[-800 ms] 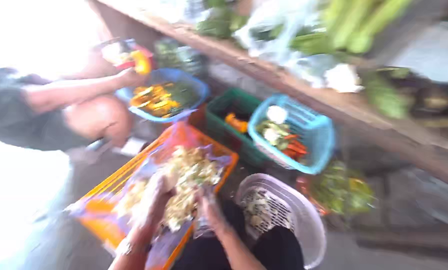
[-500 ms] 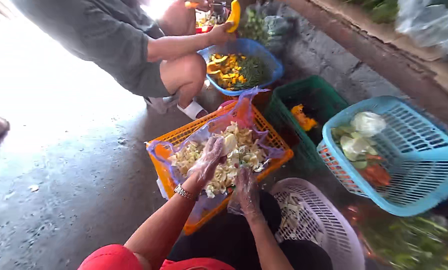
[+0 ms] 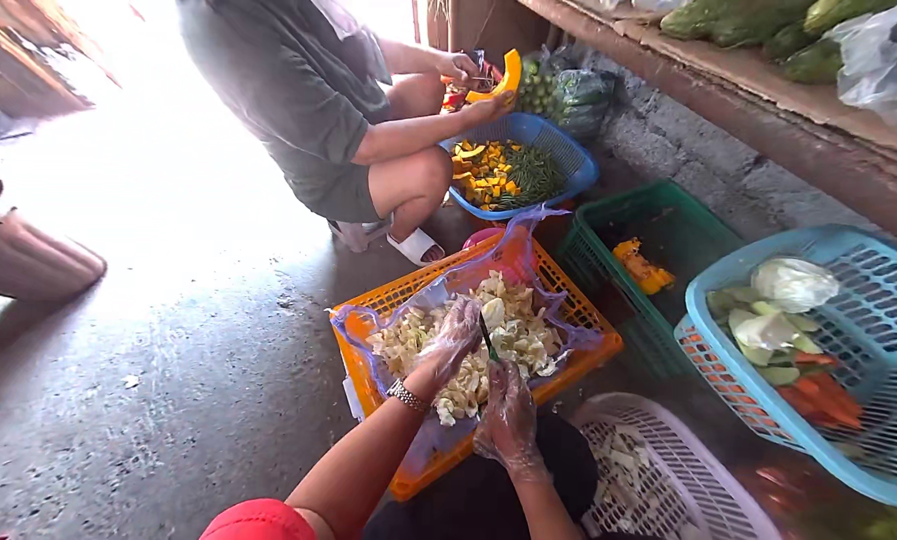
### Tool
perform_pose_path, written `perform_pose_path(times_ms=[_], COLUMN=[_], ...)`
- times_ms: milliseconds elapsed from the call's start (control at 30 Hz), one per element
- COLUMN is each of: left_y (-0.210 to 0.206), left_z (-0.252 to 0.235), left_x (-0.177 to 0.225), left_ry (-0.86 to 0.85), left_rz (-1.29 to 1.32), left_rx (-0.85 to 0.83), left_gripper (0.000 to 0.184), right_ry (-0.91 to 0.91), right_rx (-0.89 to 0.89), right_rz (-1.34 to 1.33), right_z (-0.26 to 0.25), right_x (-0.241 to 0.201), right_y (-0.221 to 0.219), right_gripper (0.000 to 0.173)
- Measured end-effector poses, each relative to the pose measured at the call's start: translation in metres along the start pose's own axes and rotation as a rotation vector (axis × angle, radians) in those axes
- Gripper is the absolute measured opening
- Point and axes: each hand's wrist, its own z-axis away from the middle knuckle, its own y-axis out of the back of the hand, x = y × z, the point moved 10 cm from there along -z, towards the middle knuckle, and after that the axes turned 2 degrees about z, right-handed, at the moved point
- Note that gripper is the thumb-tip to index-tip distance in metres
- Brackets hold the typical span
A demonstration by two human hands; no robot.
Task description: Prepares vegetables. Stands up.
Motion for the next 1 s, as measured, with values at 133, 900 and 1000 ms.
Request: perform_pose_path(times_ms=[133, 900, 1000], left_y=[0.001, 0.006, 0.009], left_z=[0.004, 0.001, -0.002], left_x=[-0.005, -0.043, -0.045], left_ry=[0.040, 0.172, 0.149], left_rz=[-0.043, 0.052, 0.103], left_rx=[-0.002, -0.128, -0.111], left_gripper=[0.034, 0.032, 0.031], right_ry=[0.030, -0.255, -0.243], right_rx=[0.041, -0.284, -0.284], right_rz=[0.031, 0.108, 0.141], right_z=[0.002, -0.019, -0.016], right_x=[-0.001, 0.023, 0.024], right_y=[0.001, -0.022, -0.024], right_gripper=[0.039, 0.050, 0.051])
